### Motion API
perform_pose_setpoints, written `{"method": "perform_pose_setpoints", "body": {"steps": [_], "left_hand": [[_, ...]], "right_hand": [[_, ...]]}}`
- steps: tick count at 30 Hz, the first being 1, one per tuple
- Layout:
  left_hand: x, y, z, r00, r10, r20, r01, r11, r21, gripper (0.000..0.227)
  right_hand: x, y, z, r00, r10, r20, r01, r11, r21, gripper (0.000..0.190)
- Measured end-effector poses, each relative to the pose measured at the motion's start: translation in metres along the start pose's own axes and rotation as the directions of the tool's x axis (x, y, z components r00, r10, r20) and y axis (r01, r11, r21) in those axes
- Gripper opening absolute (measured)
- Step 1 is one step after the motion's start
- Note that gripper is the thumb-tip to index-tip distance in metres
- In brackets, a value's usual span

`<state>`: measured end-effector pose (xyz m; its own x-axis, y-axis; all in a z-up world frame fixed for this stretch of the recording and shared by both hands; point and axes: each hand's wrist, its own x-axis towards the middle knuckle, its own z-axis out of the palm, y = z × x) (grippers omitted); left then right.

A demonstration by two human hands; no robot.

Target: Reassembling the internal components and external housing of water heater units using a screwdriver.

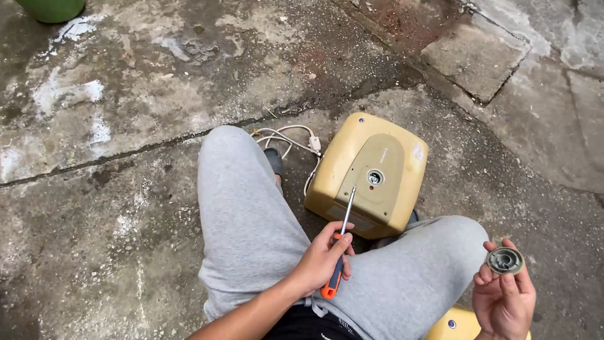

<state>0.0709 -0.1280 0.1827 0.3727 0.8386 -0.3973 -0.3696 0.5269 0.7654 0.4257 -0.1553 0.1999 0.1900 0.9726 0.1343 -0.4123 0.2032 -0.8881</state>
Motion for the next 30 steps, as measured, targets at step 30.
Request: {"method": "perform_pose_setpoints", "body": {"steps": [30], "left_hand": [[0.381,0.100,0.017,0.977,-0.194,-0.090,0.214,0.903,0.373,0.048]], "right_hand": [[0.268,0.145,0.044,0.907,0.365,-0.210,-0.360,0.417,-0.834,0.040]]}}
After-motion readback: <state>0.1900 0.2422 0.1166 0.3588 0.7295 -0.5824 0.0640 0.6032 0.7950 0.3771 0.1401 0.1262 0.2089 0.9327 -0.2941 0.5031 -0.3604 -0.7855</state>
